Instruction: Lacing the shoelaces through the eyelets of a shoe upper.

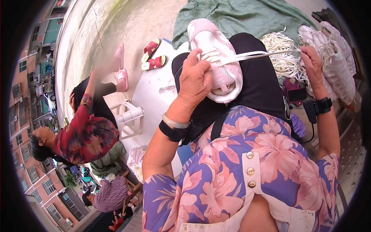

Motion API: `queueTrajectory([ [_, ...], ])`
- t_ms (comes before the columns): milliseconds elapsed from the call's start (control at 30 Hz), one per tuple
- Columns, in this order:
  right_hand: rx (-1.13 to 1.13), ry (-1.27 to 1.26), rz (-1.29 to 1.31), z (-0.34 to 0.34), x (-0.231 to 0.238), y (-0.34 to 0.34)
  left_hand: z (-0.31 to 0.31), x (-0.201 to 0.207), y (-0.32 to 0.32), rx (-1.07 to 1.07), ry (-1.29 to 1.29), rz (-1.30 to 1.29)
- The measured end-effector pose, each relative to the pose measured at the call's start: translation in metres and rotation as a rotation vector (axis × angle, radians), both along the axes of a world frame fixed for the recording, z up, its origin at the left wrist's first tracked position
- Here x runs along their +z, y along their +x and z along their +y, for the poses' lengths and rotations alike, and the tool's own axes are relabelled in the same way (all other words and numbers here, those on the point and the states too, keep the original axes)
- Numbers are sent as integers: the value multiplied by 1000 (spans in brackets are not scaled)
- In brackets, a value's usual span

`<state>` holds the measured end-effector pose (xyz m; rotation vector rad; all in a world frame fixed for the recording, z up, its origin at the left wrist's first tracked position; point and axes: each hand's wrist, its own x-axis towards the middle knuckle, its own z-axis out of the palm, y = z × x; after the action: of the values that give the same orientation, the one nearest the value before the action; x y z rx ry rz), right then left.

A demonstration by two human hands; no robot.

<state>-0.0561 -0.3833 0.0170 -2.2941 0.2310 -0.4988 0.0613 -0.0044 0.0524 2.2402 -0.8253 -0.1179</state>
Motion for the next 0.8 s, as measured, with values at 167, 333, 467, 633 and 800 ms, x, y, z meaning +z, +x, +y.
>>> queueTrajectory([
  [167, -7, 387, 232, 0, 17, 5, 14, 3, 11, -112, -19, 220],
  [333, 27, 472, 314, -15, 37, 7, 18, 3, 19, -165, -99, 318],
  [467, 256, 765, 301, -22, 74, 1, 17, 1, 18, -105, -125, 307],
  [633, 308, 803, 248, -27, 78, 5, 8, -17, 9, -1, -141, 131],
  [800, 35, 683, 311, -72, 22, -8, -8, -19, 1, 111, -114, -52],
])
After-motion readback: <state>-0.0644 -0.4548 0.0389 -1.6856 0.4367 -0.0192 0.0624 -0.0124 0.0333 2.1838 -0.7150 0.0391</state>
